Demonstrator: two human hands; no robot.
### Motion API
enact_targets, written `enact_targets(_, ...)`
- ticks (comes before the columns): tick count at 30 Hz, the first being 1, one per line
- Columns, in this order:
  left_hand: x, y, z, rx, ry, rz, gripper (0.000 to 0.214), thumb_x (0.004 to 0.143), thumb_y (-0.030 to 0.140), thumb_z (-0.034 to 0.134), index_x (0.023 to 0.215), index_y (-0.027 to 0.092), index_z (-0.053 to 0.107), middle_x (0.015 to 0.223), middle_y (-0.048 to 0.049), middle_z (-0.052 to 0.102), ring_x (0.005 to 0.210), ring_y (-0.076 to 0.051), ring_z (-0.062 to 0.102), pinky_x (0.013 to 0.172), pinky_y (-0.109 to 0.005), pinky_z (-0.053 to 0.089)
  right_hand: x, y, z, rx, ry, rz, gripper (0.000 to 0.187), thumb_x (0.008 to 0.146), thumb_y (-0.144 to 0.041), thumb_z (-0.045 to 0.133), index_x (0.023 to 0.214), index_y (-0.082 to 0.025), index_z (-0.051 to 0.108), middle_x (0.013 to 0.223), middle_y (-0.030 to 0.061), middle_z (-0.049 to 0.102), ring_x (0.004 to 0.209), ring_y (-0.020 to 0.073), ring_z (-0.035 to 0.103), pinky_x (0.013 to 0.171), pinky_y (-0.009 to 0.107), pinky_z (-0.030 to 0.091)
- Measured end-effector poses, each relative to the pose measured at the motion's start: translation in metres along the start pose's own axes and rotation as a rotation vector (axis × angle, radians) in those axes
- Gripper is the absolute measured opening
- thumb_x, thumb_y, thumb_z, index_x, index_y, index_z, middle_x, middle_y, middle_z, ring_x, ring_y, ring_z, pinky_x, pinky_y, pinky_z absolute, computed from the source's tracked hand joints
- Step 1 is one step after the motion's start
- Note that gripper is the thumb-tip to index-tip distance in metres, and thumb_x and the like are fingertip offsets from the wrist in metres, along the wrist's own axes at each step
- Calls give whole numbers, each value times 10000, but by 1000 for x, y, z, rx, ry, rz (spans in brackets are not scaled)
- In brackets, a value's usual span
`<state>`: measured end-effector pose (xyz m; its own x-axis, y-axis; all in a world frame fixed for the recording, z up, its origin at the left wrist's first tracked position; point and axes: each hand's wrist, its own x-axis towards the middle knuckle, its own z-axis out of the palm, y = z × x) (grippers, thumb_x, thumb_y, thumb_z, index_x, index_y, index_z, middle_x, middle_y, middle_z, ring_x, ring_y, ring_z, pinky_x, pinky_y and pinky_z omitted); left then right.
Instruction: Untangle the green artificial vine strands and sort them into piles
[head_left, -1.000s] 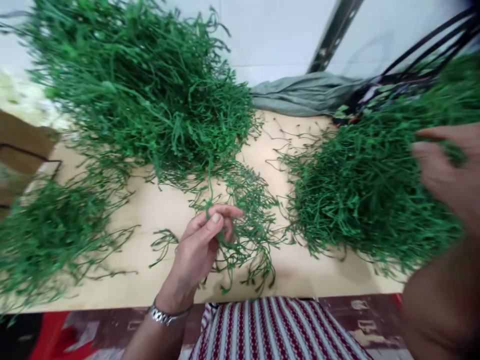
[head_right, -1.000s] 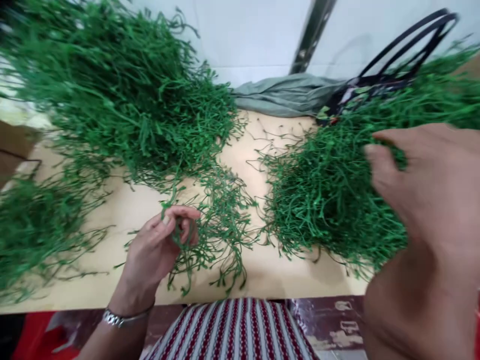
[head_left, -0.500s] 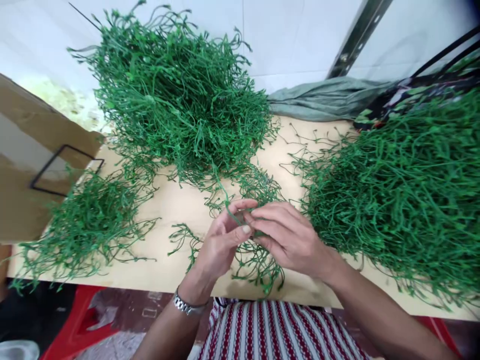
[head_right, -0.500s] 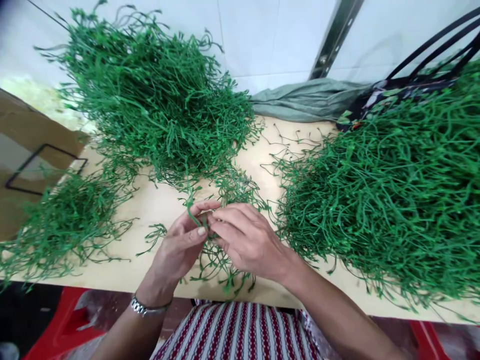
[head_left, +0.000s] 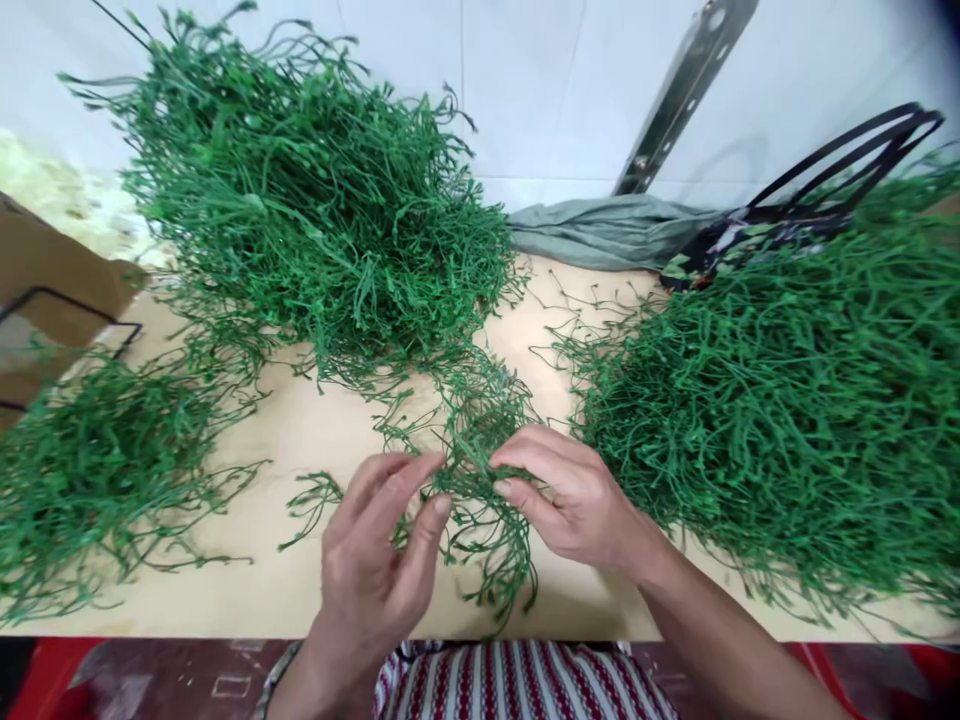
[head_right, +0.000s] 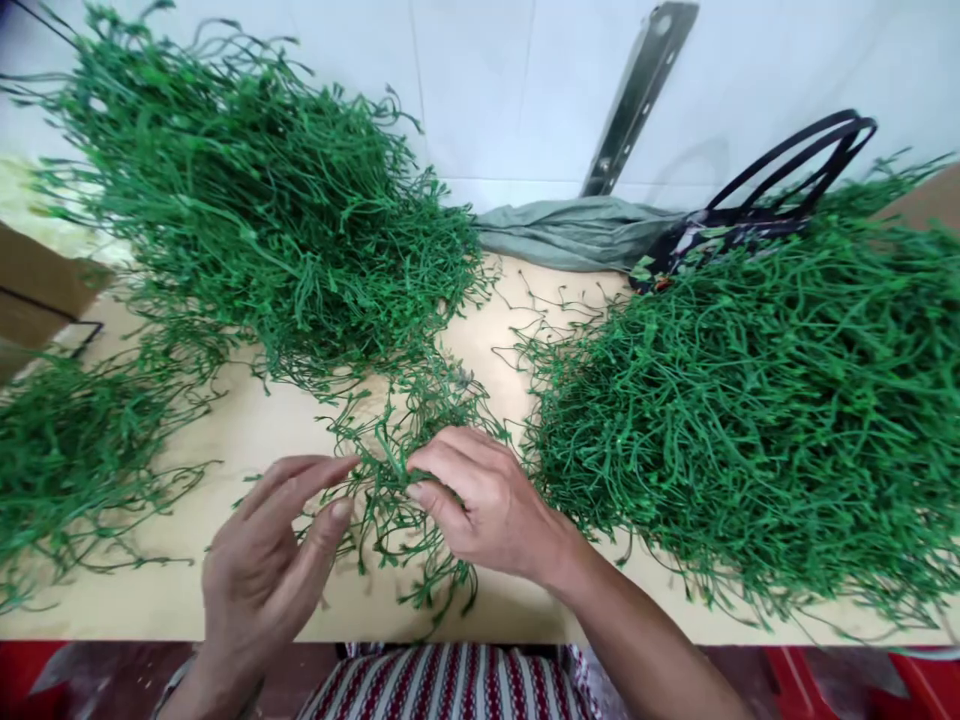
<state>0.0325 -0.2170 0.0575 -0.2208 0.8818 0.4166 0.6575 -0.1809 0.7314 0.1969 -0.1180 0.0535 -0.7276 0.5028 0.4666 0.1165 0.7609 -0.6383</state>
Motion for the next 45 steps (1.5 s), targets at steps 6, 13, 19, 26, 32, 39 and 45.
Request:
enact_targets(6,23,2,8,-12,-360,256,414,843,111,457,1251,158,405,1109,-96,587,1074,-194,493,980,-398,345,0,1,5,-32,-44,-51,125,861,-138,415,857,-124,540,749,60,526,691,143,476,620,278,406)
enact_targets(13,22,1,7,-29,-283,157,110,828,106,474,882,117,570,707,-34,551,693,-141,486,651,-286,404,-4,4,6,-84,-74,-53,111,866,-165,429,907,-126,524,794,65,550,730,147,491,660,282,415)
enact_targets(19,25,3,7,167,-381,263,198,809,68,437,648,130,535,583,-1,432,595,-128,393,596,-287,323,-1,-5,-2,-233,-296,30,147,867,-261,466,864,-136,544,790,60,569,770,168,496,709,304,392)
enact_targets(26,26,6,11,308,-471,344,240,771,55,439,549,142,466,556,5,410,568,-124,369,605,-300,302,3,-9,-8,-289,-478,96,129,856,-194,429,745,-160,485,717,22,523,661,133,436,653,274,350)
enact_targets(32,27,3,6,192,-465,283,146,817,127,468,707,128,563,644,-22,504,649,-144,438,665,-314,339,0,-8,-5,-172,-397,143,57,818,-128,429,804,-149,480,733,27,512,698,138,450,650,261,350)
enact_targets(39,22,-3,9,128,-470,222,179,823,102,438,680,134,541,623,-7,480,635,-133,428,674,-308,341,-3,-5,-4,-109,-415,90,100,855,-204,470,769,-153,485,741,22,511,721,133,447,679,261,343)
enact_targets(45,27,4,2,189,-690,333,211,808,80,403,626,148,484,634,-11,492,642,-132,424,690,-308,338,-2,2,-7,-66,-517,-15,162,812,-96,429,667,-166,439,656,-4,458,653,117,402,642,260,320)
